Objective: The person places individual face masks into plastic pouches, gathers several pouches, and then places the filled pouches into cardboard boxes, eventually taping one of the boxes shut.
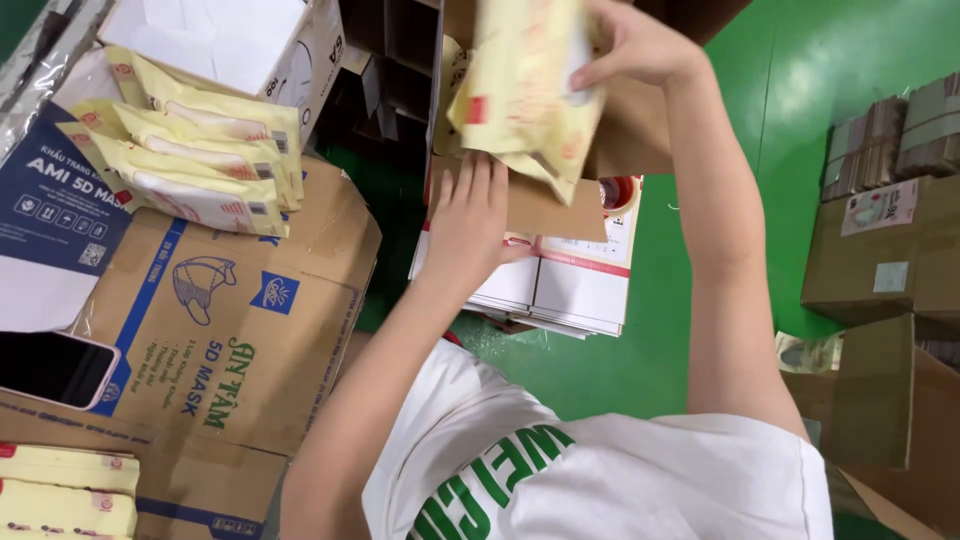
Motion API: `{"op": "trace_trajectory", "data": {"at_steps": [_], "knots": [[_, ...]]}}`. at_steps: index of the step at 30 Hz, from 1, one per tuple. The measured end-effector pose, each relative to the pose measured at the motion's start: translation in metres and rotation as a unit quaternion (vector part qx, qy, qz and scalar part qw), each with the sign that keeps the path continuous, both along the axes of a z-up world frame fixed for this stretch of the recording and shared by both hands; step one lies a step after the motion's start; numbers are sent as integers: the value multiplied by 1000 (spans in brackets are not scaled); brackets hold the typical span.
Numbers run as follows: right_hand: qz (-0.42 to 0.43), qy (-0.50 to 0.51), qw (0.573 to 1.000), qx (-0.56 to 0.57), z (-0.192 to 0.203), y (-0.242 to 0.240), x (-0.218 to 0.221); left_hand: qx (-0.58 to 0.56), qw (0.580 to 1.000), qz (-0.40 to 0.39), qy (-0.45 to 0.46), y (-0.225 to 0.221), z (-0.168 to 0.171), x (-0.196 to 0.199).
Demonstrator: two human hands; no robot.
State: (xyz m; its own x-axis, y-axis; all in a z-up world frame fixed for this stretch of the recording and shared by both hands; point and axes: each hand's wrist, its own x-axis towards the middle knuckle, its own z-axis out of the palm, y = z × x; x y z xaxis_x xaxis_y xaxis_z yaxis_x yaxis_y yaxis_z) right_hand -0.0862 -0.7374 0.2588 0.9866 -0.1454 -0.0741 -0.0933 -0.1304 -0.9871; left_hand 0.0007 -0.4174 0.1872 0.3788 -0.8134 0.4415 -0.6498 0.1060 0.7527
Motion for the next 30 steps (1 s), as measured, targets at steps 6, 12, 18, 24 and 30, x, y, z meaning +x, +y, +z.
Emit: {"op": "trace_trajectory", "data": {"at_steps": [6,12,18,24,30], "knots": [[-96,127,831,-533,19,76,-18,-16,927,73,-369,14,-47,-12],[107,79,752,-646,-41,140,-65,46,908,22,-417,60,5,-75],[75,178,789,-583,-92,158,-74,-57,986,-37,-151,101,24,-33],[112,218,614,-751,-75,164,-43,61,996,-58,-6,68,11,-14],[-61,174,923,-338,-25,80,-130,406,871,-177,-212,29,25,-50]]}}
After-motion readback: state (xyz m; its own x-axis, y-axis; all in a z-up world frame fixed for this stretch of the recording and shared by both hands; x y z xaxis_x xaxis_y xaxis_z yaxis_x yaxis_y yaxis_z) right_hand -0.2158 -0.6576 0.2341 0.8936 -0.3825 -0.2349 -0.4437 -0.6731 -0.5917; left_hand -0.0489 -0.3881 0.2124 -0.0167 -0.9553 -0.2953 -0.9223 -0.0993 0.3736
